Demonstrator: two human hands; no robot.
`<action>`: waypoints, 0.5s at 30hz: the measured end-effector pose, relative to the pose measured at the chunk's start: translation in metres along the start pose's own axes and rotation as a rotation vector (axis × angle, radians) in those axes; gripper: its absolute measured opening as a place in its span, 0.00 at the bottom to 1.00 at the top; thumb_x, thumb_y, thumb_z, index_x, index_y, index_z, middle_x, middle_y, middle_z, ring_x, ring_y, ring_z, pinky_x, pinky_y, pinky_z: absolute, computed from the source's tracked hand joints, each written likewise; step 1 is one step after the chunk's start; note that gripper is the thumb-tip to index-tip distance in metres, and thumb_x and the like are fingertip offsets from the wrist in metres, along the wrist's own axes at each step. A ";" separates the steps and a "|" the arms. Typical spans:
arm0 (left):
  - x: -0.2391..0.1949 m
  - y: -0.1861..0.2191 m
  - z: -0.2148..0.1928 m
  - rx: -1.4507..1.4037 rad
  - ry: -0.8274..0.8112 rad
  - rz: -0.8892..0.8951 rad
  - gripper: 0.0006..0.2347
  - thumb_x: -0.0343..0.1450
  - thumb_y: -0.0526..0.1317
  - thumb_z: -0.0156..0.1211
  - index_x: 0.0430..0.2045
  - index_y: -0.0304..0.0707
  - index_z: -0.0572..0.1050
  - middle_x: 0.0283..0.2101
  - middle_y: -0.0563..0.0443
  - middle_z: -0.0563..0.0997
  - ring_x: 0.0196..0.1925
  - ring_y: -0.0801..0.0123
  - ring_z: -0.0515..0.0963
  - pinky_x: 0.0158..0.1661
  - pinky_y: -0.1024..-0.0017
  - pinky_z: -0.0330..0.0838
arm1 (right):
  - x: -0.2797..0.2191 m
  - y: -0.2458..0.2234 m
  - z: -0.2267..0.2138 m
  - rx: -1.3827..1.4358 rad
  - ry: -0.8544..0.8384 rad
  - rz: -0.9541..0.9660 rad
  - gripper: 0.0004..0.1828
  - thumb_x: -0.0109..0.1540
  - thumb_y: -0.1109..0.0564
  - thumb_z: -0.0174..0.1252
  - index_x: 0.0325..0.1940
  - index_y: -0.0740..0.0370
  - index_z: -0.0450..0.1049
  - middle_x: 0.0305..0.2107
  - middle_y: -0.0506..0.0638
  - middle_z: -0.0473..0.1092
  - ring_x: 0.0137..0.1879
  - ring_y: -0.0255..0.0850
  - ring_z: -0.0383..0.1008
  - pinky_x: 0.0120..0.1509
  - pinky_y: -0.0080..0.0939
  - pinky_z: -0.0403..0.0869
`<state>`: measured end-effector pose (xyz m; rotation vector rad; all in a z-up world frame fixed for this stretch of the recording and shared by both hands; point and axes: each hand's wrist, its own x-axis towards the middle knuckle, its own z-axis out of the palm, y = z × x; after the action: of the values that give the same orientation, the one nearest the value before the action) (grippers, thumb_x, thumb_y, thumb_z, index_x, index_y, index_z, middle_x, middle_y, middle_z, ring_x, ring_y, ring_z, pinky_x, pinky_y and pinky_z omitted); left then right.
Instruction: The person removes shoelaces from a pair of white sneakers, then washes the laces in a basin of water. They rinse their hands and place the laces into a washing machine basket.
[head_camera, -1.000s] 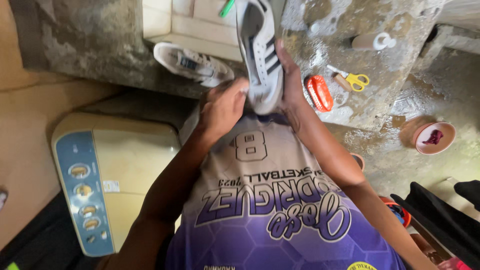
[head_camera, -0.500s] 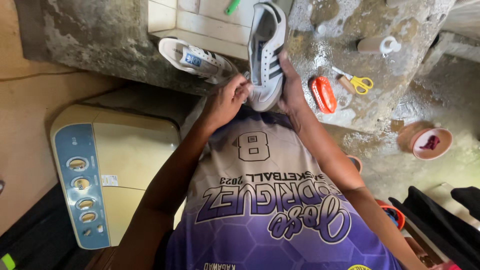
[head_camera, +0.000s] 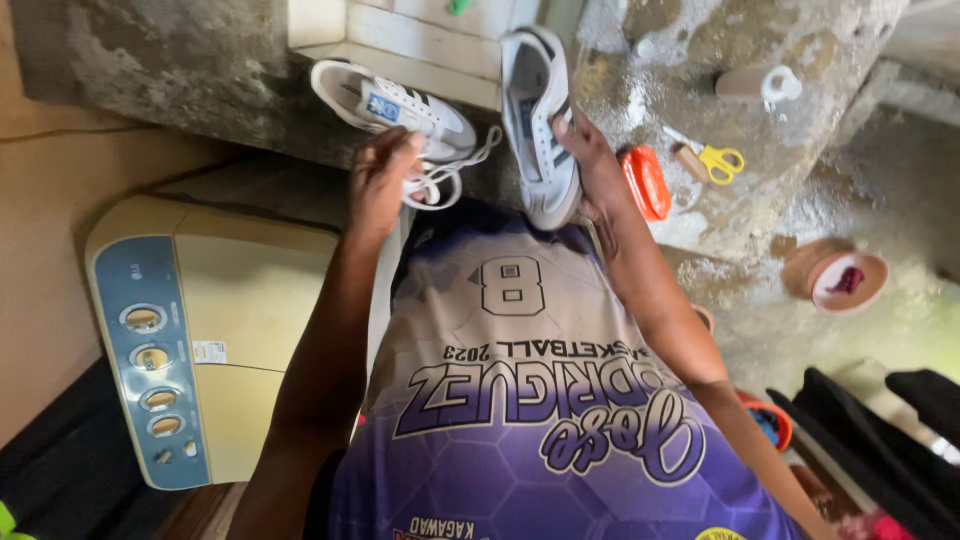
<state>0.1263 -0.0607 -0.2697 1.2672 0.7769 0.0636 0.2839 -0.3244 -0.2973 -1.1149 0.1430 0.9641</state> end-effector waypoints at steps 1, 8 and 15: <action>-0.001 0.007 -0.010 -0.055 0.067 -0.001 0.03 0.71 0.40 0.61 0.34 0.44 0.77 0.28 0.60 0.76 0.27 0.79 0.75 0.22 0.76 0.69 | 0.005 0.001 -0.001 -0.142 0.003 -0.016 0.33 0.65 0.46 0.64 0.70 0.62 0.65 0.53 0.48 0.75 0.55 0.34 0.77 0.61 0.35 0.76; -0.056 0.074 -0.047 -0.656 -0.177 0.259 0.06 0.74 0.33 0.57 0.32 0.42 0.66 0.24 0.57 0.63 0.21 0.76 0.64 0.20 0.75 0.60 | 0.014 0.010 0.003 -0.377 -0.080 0.059 0.32 0.65 0.45 0.65 0.68 0.64 0.70 0.46 0.49 0.75 0.49 0.37 0.74 0.56 0.39 0.74; -0.091 0.118 -0.005 -0.749 -0.472 0.304 0.09 0.73 0.33 0.60 0.41 0.41 0.65 0.23 0.59 0.63 0.20 0.82 0.59 0.22 0.78 0.54 | -0.018 -0.034 0.035 -1.260 0.144 -0.451 0.29 0.71 0.43 0.62 0.71 0.59 0.68 0.59 0.53 0.68 0.61 0.48 0.75 0.65 0.47 0.76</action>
<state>0.0985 -0.0583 -0.1232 0.6279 0.1083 0.2656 0.2849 -0.3102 -0.2472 -2.2355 -0.6733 0.4964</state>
